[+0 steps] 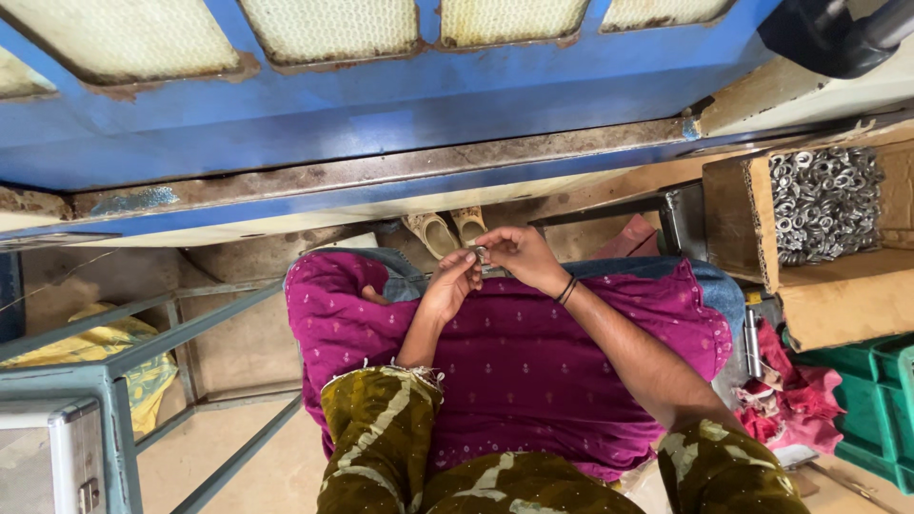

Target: The person sits on the floor and operates a press machine to shape small metal rings. They insert rings into the machine, activate the press, remove the shaped parts, wipe them with a cloth, and measure them with a digital caliper before repeating the cycle.

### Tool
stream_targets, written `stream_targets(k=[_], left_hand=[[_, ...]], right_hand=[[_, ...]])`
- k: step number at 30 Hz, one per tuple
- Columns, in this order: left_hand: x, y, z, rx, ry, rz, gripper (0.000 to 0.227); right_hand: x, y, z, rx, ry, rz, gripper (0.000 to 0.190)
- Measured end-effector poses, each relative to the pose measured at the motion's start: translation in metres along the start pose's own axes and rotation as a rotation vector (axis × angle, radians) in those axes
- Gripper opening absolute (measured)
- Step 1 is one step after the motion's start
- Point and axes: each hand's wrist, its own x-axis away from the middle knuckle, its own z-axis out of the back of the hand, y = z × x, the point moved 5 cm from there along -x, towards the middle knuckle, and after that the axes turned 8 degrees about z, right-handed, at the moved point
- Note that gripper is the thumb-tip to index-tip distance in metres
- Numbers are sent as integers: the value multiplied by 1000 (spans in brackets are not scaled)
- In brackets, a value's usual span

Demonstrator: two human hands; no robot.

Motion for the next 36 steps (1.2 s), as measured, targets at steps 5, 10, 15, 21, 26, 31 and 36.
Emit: stream_targets(k=[5,10,15,21,26,31,36], left_hand=[[0,0,0,2,1,6,13],[-1,0,1,-2,2,10,12],[-1,-2,3,-17,11,7,12],[-2,-4,6,-11,12,6,13],[-1,-3,6,6,9,11,14],[-3,-5,8,14,14,8,12],[-5,-6,9,19,3,3,12]], right_hand=[[1,1,0,22,0,13,25],[0,-3,0,49,-3,53,24],[1,-5,-1,62,1,42,24],[1,-4,-1,67,1,41,23],[1,-1,1,36,26,46,27],[1,-3,3,50,43,54,27],[1,-2,3,97,44,76,27]])
